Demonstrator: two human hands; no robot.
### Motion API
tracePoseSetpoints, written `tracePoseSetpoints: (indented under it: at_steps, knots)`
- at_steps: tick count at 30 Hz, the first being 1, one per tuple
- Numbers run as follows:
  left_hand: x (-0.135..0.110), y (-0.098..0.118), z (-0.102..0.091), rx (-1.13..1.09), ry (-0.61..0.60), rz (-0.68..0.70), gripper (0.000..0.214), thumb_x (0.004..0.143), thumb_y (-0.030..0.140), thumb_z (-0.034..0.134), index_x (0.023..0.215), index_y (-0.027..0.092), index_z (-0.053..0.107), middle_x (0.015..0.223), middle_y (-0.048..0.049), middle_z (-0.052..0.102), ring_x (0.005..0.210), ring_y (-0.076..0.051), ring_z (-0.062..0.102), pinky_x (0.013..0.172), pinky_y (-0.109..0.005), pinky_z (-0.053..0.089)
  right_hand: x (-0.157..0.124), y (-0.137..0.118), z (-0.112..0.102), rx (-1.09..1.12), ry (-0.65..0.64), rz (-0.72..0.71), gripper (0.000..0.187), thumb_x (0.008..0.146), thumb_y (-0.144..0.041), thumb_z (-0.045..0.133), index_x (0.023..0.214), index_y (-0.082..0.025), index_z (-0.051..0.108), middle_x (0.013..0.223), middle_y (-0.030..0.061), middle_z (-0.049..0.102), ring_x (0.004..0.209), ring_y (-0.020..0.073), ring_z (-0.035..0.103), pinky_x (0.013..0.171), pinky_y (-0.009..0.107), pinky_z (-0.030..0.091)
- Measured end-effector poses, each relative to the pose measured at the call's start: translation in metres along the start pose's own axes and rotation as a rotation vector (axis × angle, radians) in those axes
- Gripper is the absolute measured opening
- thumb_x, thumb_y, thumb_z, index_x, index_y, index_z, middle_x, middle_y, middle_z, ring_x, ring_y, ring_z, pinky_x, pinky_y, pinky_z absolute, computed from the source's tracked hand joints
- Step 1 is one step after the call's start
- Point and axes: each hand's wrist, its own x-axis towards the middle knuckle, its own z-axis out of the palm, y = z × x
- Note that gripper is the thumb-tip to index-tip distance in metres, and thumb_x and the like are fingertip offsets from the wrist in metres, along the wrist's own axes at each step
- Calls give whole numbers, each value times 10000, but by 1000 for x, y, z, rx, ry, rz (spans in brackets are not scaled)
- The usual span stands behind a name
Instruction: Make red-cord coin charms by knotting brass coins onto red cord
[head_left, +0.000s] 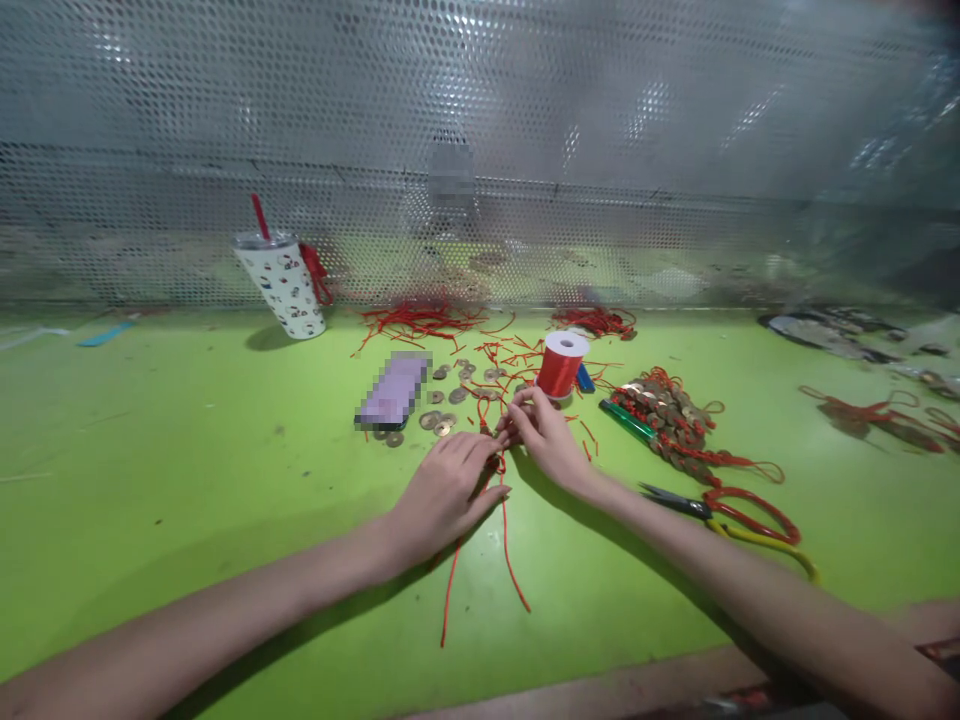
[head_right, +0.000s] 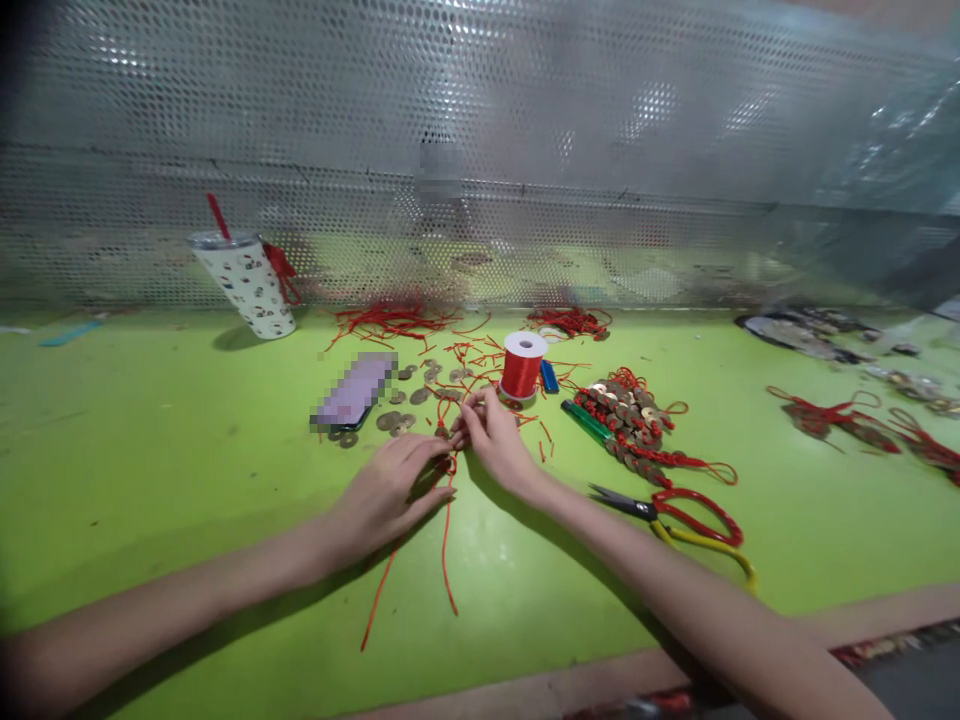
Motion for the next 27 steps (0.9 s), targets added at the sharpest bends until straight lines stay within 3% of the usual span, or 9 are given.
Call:
tracePoseSetpoints:
  at_steps: [8, 19, 27]
  knots:
    - [-7, -3, 9, -99, 21, -84, 508, 889, 333, 727, 1313, 159, 509, 1256, -164, 654, 1173, -332, 624, 1008, -520, 533, -8, -1, 0, -160, 7, -101, 171, 1019, -412, 482, 998, -247, 443, 864, 18, 643, 720, 188, 693, 728, 409, 623]
    - [-8, -6, 9, -107, 21, -91, 469, 885, 377, 732, 1264, 197, 522, 1238, -149, 668, 1144, -326, 647, 982, -521, 548, -9, 4, -2, -246, 37, -144, 130, 1023, -372, 469, 1009, -253, 418, 876, 32, 642, 767, 214, 691, 747, 417, 608]
    - [-7, -4, 3, -111, 20, -90, 489, 893, 409, 728, 1281, 191, 526, 1260, -153, 669, 1172, -330, 637, 1014, -545, 511, -12, -2, 0, -381, 85, -162, 290, 994, -305, 490, 1251, -219, 390, 1229, 157, 650, 827, 225, 714, 784, 430, 578]
